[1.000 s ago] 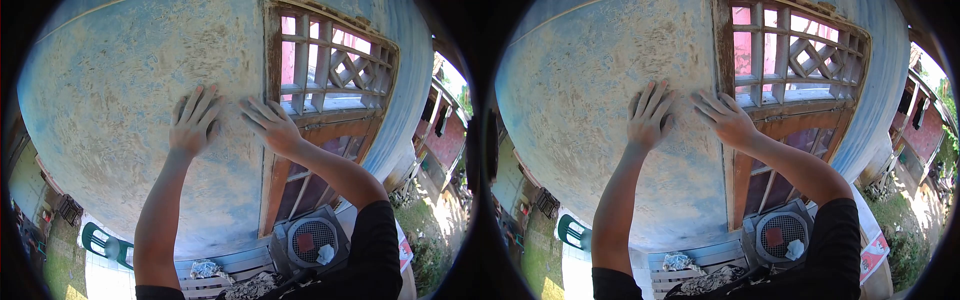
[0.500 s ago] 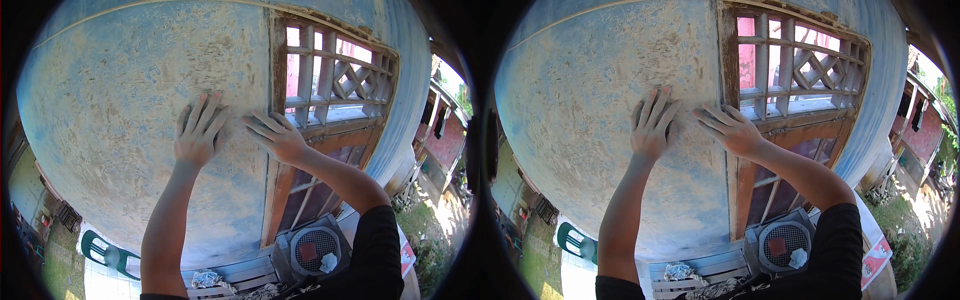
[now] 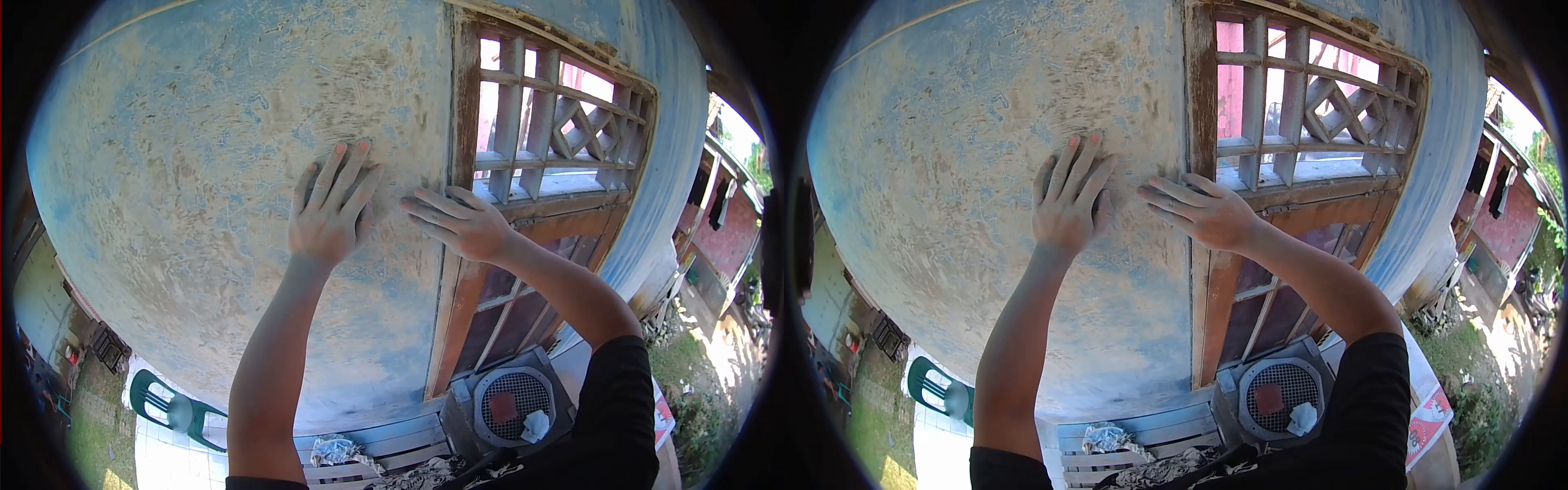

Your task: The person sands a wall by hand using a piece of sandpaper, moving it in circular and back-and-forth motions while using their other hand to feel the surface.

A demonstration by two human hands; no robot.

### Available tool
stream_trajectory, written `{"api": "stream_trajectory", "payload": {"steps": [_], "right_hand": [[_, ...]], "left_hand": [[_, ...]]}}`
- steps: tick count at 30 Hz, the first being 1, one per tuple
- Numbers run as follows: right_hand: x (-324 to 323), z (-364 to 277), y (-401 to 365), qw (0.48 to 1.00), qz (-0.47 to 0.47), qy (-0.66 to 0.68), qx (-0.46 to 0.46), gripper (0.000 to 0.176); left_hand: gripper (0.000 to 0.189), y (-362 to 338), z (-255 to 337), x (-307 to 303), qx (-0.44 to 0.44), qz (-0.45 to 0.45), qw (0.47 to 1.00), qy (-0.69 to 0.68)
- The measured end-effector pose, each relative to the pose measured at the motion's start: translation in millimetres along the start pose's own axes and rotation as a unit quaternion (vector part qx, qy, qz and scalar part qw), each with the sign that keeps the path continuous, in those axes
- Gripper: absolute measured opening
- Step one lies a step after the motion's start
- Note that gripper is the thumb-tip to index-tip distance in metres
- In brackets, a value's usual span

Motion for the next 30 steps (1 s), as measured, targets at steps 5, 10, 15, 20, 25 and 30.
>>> {"api": "stream_trajectory", "payload": {"steps": [5,10,15,20,25,30], "right_hand": [[-13,56,37,0.997,0.065,-0.009,0.044,0.042],[-19,58,48,0.984,0.105,0.024,0.142,0.044],[11,-11,-1,0.997,-0.010,0.055,-0.055,0.040],[-17,62,45,0.996,0.089,0.007,0.011,0.037],[-17,68,49,0.986,0.117,-0.060,0.105,0.047],[-2,1,13,0.996,0.067,0.014,-0.053,0.038]], "left_hand": [[0.045,0,-1,1,0.002,-0.004,1.000,0.004],[0.045,-4,-1,3,0.006,-0.011,1.000,0.003],[0.044,-4,-1,0,0.010,-0.012,1.000,0.000],[0.044,-5,-1,0,0.011,-0.012,1.000,-0.003],[0.045,-4,-1,1,0.010,-0.013,1.000,-0.004],[0.048,-4,-4,-1,0.020,-0.034,0.999,-0.021]]}}
Point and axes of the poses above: each hand's wrist, its own y-axis towards the middle knuckle, its own x-axis out of the palm, z = x × y, the point moved 8 cm from there along y, towards the middle knuckle, and after that the axes turned 12 degrees about z, right-handed, at the moved point
